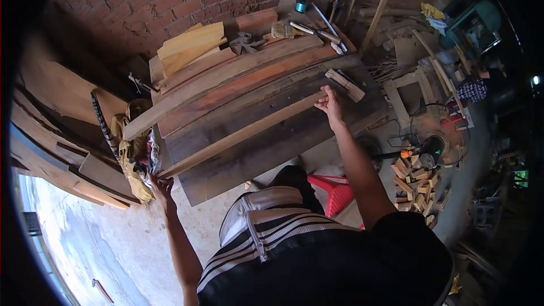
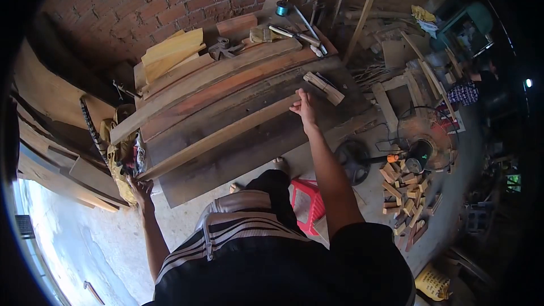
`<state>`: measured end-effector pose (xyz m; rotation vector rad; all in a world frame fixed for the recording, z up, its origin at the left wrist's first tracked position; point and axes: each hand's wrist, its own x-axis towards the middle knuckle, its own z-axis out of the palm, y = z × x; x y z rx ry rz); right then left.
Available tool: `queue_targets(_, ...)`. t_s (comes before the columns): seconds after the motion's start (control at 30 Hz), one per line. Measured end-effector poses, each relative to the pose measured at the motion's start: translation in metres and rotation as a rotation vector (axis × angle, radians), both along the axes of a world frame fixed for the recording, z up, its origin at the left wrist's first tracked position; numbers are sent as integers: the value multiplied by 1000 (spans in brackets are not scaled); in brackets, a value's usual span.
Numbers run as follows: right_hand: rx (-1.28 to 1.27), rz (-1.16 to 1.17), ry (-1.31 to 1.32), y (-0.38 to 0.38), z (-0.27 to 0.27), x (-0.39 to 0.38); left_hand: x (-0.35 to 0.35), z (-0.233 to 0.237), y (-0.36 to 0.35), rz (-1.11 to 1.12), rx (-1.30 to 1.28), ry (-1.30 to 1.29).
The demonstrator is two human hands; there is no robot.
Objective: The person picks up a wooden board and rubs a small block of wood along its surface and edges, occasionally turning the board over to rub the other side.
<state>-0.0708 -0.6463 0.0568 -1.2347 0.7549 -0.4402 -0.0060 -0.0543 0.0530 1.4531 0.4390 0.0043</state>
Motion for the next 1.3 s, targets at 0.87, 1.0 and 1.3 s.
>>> queue_targets(0.87,-39,-61,25,5,6,6,12,-11,12,20,-4,162)
queue_targets(1.0,-54,-66,20,6,6,7,13,-11,3,0,14,8)
queue_targets(1.3,-62,-67,13,9,9,8,11,-4,-1,-71,22,43)
